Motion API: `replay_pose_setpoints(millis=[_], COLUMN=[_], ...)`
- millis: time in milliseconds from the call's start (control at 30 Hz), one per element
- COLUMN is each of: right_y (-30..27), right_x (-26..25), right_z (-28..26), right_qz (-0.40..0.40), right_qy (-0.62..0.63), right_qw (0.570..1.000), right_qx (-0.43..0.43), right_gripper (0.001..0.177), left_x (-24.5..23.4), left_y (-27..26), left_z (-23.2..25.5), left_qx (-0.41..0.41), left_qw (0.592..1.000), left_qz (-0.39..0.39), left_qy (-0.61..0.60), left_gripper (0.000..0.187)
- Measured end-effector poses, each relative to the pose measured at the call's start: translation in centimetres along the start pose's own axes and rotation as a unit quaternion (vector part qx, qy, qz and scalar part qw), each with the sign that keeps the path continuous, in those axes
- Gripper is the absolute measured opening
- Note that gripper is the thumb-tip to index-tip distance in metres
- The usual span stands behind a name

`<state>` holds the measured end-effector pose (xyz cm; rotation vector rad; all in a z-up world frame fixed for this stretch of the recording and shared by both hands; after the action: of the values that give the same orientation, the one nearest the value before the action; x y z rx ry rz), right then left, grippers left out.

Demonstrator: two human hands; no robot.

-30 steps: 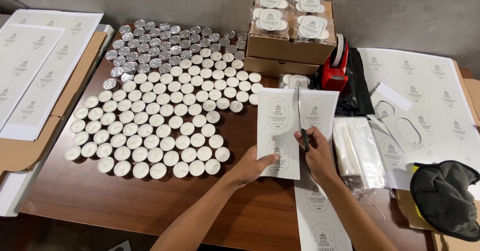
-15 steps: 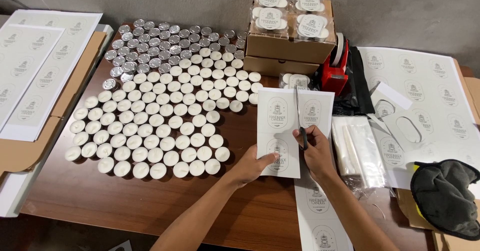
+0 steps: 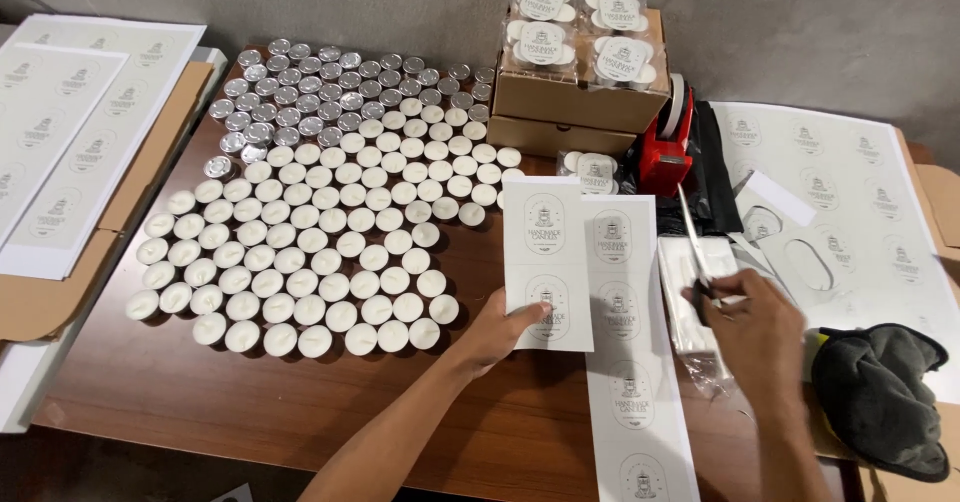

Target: Cutting individual circular labels from a printed sheet using scissors at a workspace.

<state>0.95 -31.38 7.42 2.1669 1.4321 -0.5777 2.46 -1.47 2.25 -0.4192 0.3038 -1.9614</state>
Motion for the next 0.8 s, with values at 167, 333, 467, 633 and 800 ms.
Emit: replay_pose_setpoints(millis=[167,333,467,633,800], right_y=[1.0,1.7,2.4,-6.9,-14.4], right_x=[-3.2,-3.3,-3.9,-3.7,0.9], right_z=[3.3,1.7,4.1,-3.1,2.1], right_qz=[-0.023,-0.129,-0.191,-0.113,-0.203], right_qy=[-0.239,-0.285,-0.296,-0.308,-0.384], right_qw=[0.970,0.945,0.935,0.911,0.864], right_qx=[0.029,0.092,0.029,0.250,0.255], right_gripper=[0.016,0.018,0.045,0.054,0.145], left_x=[0.7,0.8,1.2,1.1,1.1], left_y=[-1.0,-1.4,-1.7,-1.6,-1.7], left_z=[1.2,1.5,2.2,2.1,2.0], left_qx=[-0.075,-0.075,-0.026,-0.094,-0.118], left_qw=[0.997,0.996,0.999,0.993,0.990], left_qz=[0.031,0.048,0.039,0.065,0.073], left_qy=[0.000,-0.006,-0.007,-0.022,-0.020], left_gripper=[0.065,0.067,0.063,0.062,0.075])
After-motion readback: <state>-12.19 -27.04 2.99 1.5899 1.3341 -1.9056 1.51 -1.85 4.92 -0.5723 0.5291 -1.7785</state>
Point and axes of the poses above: each hand's wrist, its own y-axis towards the middle knuckle, its own x-axis out of the palm, z = x × y, the point moved 3 cm from there along y, towards the middle knuckle, and after that the axes turned 10 degrees about y, right-handed, at the moved point
